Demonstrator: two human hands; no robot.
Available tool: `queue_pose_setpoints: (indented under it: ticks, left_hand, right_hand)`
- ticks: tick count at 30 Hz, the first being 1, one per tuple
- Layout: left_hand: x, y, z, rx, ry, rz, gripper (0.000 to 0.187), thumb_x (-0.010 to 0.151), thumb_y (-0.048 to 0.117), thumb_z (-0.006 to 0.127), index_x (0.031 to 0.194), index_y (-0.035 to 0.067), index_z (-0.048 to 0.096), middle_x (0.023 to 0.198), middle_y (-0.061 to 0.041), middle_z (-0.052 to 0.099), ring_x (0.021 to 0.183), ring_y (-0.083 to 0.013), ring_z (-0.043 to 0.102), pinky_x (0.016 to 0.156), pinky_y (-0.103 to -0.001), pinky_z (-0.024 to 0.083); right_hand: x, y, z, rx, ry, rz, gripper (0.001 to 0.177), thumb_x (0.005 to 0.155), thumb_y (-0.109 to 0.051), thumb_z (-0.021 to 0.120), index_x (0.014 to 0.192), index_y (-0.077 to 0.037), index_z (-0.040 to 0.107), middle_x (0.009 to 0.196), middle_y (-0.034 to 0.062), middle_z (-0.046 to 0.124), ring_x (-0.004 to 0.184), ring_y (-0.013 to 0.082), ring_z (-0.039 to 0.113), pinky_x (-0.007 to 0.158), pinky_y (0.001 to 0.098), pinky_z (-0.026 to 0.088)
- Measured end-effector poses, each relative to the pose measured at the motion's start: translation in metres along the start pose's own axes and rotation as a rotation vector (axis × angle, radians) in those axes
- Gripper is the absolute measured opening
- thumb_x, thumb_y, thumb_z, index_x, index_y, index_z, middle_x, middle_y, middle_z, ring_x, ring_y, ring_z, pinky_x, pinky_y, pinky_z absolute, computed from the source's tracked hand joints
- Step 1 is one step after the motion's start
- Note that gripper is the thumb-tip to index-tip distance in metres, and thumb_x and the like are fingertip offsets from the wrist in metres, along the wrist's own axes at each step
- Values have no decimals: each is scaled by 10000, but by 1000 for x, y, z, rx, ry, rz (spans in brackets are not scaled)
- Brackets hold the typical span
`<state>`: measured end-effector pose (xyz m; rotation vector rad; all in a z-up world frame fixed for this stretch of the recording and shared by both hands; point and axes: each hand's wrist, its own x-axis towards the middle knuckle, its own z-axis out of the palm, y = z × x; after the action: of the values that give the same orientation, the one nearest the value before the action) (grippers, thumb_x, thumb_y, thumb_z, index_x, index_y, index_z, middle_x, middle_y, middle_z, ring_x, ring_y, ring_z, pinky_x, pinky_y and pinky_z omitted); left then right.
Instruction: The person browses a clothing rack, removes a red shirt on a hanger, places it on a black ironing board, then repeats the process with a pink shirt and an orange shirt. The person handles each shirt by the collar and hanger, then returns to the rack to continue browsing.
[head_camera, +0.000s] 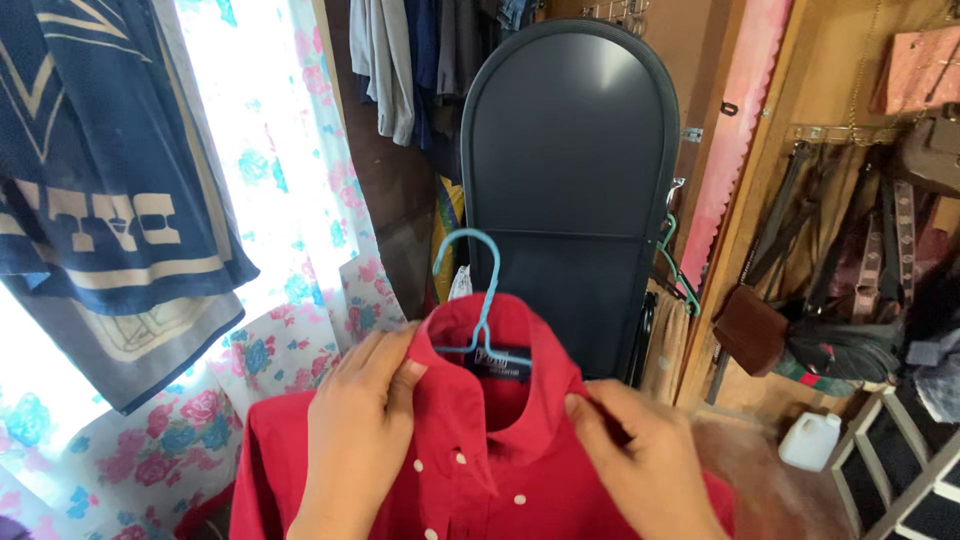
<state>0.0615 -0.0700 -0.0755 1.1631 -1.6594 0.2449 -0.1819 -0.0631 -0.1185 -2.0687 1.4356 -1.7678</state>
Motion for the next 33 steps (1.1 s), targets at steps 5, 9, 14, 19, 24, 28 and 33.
queue_pose_setpoints:
  ticks: [5, 9, 14, 19, 24, 28, 33]
  left_hand:
    - [4, -29, 43, 1, -74, -94, 303, 896, 172, 641, 1191, 114, 682, 970, -101, 682, 933, -356, 659, 782, -450, 516]
    - [8, -53, 84, 9, -138, -125, 320, 879, 171, 656, 1194, 126, 684, 952, -94, 673, 943, -341, 653, 779, -448, 512]
    - [11, -77, 133, -17, -120, -64, 328, 862, 157, 663, 1187, 116, 684, 1045, -80, 693, 998, -335, 648, 799, -429, 503]
    - [12, -96, 170, -7, -205, -120, 354, 862, 159, 670, 1215, 143, 683, 998, -61, 691, 1024, -308, 653, 825, -414, 506]
    - [11, -110, 203, -31, -238, -131, 360, 853, 157, 677, 1213, 162, 686, 1000, -50, 695, 1012, -301, 655, 817, -412, 510]
    - [11, -122, 227, -47, -284, -133, 384, 845, 142, 679, 1229, 155, 681, 987, -59, 688, 1011, -303, 655, 818, -418, 507]
    - [17, -130, 263, -35, -307, -102, 396, 828, 158, 702, 1223, 146, 672, 999, -55, 696, 1017, -303, 649, 828, -425, 501]
  right_hand:
    - [9, 48, 29, -25, -46, 144, 155, 805, -181, 772, 896, -57, 756, 632, 123, 691, 502, 207, 657, 503, 338, 504]
    - [17, 92, 49, -16, -62, 111, 140, 806, -185, 776, 871, -63, 750, 659, 117, 695, 527, 205, 682, 520, 324, 515]
    - [22, 141, 67, -23, -49, 142, 144, 787, -176, 786, 853, -55, 742, 664, 120, 698, 524, 222, 673, 508, 337, 516]
    - [22, 183, 82, -43, -75, 174, 139, 778, -174, 799, 861, -73, 751, 667, 119, 717, 522, 222, 705, 507, 330, 537]
    - [15, 222, 97, -37, -79, 235, 148, 768, -169, 798, 892, -96, 761, 684, 102, 762, 545, 206, 766, 516, 315, 558]
    - [11, 253, 106, -36, -75, 200, 119, 767, -172, 804, 844, -89, 768, 683, 103, 760, 567, 200, 776, 529, 313, 569]
    - [17, 289, 110, -77, -78, 194, 118, 776, -190, 801, 837, -95, 769, 667, 97, 756, 574, 207, 771, 534, 321, 563]
